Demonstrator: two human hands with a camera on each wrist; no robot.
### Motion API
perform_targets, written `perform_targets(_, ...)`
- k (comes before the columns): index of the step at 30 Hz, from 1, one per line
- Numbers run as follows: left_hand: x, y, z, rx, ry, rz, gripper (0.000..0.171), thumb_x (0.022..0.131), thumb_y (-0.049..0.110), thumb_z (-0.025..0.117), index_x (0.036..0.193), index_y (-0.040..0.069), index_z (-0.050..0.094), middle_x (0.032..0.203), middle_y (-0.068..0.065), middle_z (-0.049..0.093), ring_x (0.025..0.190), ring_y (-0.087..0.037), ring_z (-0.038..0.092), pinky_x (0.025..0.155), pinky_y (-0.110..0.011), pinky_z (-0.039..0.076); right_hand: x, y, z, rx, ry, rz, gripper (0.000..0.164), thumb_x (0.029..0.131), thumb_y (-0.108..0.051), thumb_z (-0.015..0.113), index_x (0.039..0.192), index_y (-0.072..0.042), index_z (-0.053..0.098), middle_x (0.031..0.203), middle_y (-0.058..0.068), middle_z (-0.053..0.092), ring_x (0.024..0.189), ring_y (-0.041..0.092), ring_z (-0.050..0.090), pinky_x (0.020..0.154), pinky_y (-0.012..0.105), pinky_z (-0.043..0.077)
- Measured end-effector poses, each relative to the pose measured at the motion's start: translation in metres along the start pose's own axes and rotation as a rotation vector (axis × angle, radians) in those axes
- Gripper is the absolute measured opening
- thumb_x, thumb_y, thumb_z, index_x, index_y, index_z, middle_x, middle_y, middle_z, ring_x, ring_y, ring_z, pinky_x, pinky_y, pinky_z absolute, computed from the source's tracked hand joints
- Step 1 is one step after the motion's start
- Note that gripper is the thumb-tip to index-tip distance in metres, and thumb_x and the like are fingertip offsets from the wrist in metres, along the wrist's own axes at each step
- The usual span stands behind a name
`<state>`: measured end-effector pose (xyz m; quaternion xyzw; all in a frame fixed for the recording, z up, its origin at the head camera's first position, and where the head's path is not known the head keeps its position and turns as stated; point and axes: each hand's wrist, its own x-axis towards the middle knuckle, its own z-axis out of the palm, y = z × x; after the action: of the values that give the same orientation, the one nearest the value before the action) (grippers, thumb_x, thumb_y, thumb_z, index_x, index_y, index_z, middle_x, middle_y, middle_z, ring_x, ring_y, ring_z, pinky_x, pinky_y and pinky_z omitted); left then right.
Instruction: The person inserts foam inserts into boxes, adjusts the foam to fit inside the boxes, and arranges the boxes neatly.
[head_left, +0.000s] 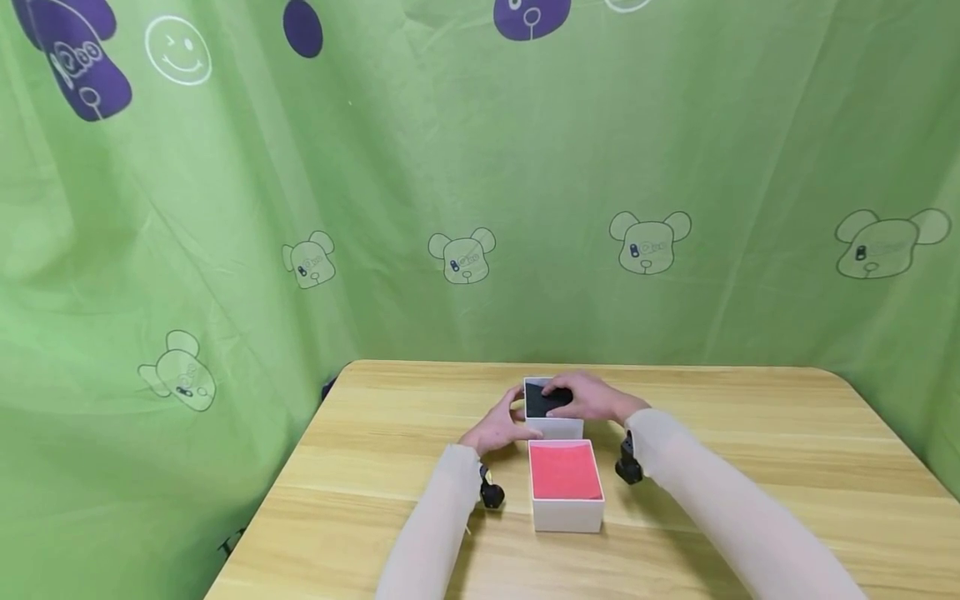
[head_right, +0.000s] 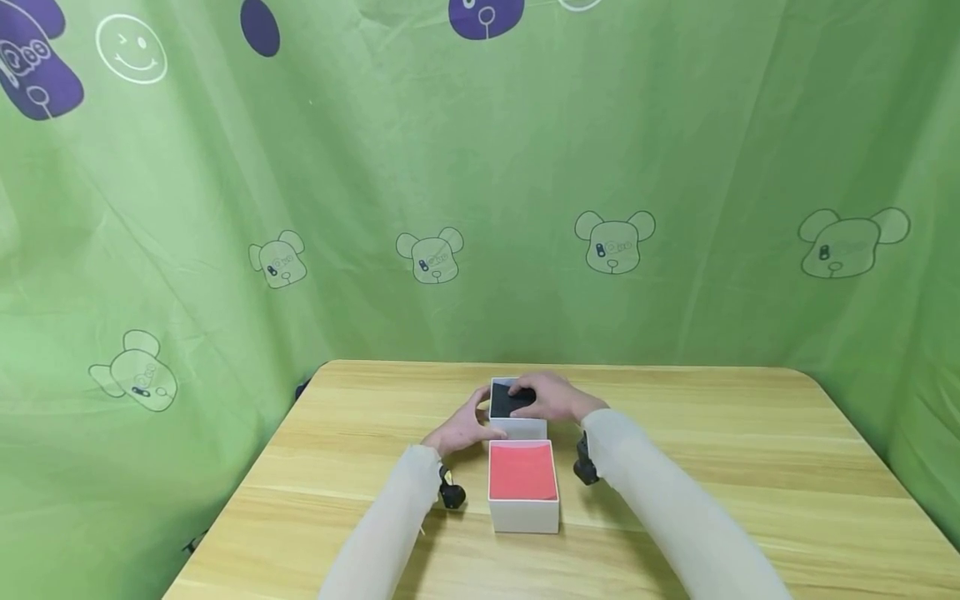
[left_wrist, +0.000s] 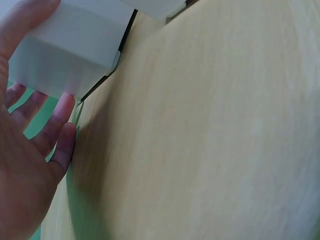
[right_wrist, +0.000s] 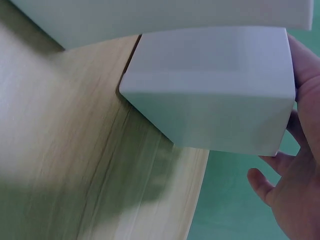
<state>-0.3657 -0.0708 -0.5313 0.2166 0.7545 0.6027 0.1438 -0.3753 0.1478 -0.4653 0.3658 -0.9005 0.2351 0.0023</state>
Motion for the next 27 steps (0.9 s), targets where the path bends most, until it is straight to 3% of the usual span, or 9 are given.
perform_targets(5, 0.002, 0.001, 0.000, -0.046, -0.007, -0.005, 0.095, 0.076, -0.002, 0.076, 0.150, 0.015, 0.018, 0.146, -0.007, 0.032, 0.115, -0.020, 0.055, 0.090, -0.030, 0.048, -0.006, -0.002, -0.011, -0.044, -0.009, 0.040, 0.039, 0.081, -0.037, 0.074, 0.109, -0.010, 0.068, 0.115, 0.010, 0.062, 0.106, 0.030, 0.055, 0.091, 0.047, 0.044)
perform_targets(12, 0.005, 0.001, 0.001, -0.038, -0.003, -0.005, 0.098, 0.075, -0.001, 0.077, 0.150, 0.015, 0.017, 0.148, -0.008, 0.031, 0.116, -0.021, 0.054, 0.092, -0.031, 0.047, -0.017, 0.002, -0.024, -0.105, -0.009, 0.134, 0.043, 0.078, -0.040, 0.074, 0.110, -0.012, 0.067, 0.121, 0.011, 0.060, 0.113, 0.034, 0.051, 0.096, 0.053, 0.037)
perform_targets(22, 0.008, -0.005, 0.002, -0.020, -0.001, 0.014, 0.097, 0.075, 0.000, 0.077, 0.150, 0.015, 0.018, 0.147, -0.008, 0.033, 0.115, -0.021, 0.055, 0.091, -0.030, 0.047, -0.019, 0.004, -0.022, -0.096, -0.024, 0.123, 0.042, 0.080, -0.038, 0.074, 0.111, -0.011, 0.068, 0.120, 0.012, 0.060, 0.113, 0.034, 0.051, 0.096, 0.052, 0.038)
perform_targets(27, 0.006, -0.004, 0.002, 0.004, -0.001, 0.015, 0.097, 0.076, 0.001, 0.077, 0.151, 0.015, 0.017, 0.150, -0.009, 0.029, 0.117, -0.022, 0.053, 0.092, -0.031, 0.047, -0.024, 0.003, -0.018, -0.060, 0.020, 0.125, 0.044, 0.082, -0.036, 0.073, 0.115, -0.008, 0.065, 0.121, 0.013, 0.060, 0.115, 0.035, 0.050, 0.098, 0.053, 0.036)
